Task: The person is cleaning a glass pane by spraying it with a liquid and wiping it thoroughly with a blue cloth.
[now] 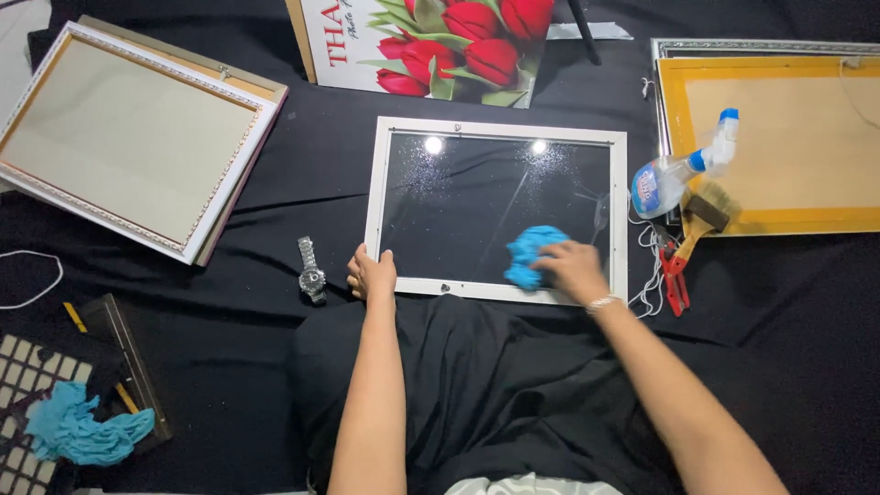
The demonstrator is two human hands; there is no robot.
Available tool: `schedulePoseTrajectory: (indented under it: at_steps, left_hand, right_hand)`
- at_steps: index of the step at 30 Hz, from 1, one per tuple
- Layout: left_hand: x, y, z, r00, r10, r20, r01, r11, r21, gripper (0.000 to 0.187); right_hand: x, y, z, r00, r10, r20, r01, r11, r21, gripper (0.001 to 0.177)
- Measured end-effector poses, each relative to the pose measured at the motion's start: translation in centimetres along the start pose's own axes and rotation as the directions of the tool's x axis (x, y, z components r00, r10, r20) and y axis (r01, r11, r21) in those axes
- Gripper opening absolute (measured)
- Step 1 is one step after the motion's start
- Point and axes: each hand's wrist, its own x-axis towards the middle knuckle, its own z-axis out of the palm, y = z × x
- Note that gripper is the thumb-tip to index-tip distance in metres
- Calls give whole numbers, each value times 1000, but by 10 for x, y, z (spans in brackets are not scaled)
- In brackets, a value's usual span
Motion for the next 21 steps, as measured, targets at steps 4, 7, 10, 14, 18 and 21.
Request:
schedulePoseTrajectory:
  at_steps: [4,7,10,14,18,21]
  left_hand:
    - [7,-6,4,1000,-15,10,15,1000,-25,66]
    - [20,-14,11,999,-40,-7,40,998,-47,63]
    - [16,-13,5,999,-39,-1,39,997,-64,58]
    - [11,-5,0,998,-58,5,59,994,-89,54]
    - [8,1,-3,997,-75,10,76,987,-140,58]
    - [-2,8,-11,996,-91,21,93,986,-140,59]
  right_hand:
    - [-43,58,25,964,226,141,-205,967,-148,40]
    - [-39,56,38,957,261,125,-252,964,-84,40]
    - [-17,21,41,994,102,27,-105,989,101,40]
    - [20,-36,25,992,-15,-129,35,987,156,32]
    - [66,-89,3,971,-114,-212,149,976,161,24]
    - [110,-140,17,944,-192,-270,243,955,171,27]
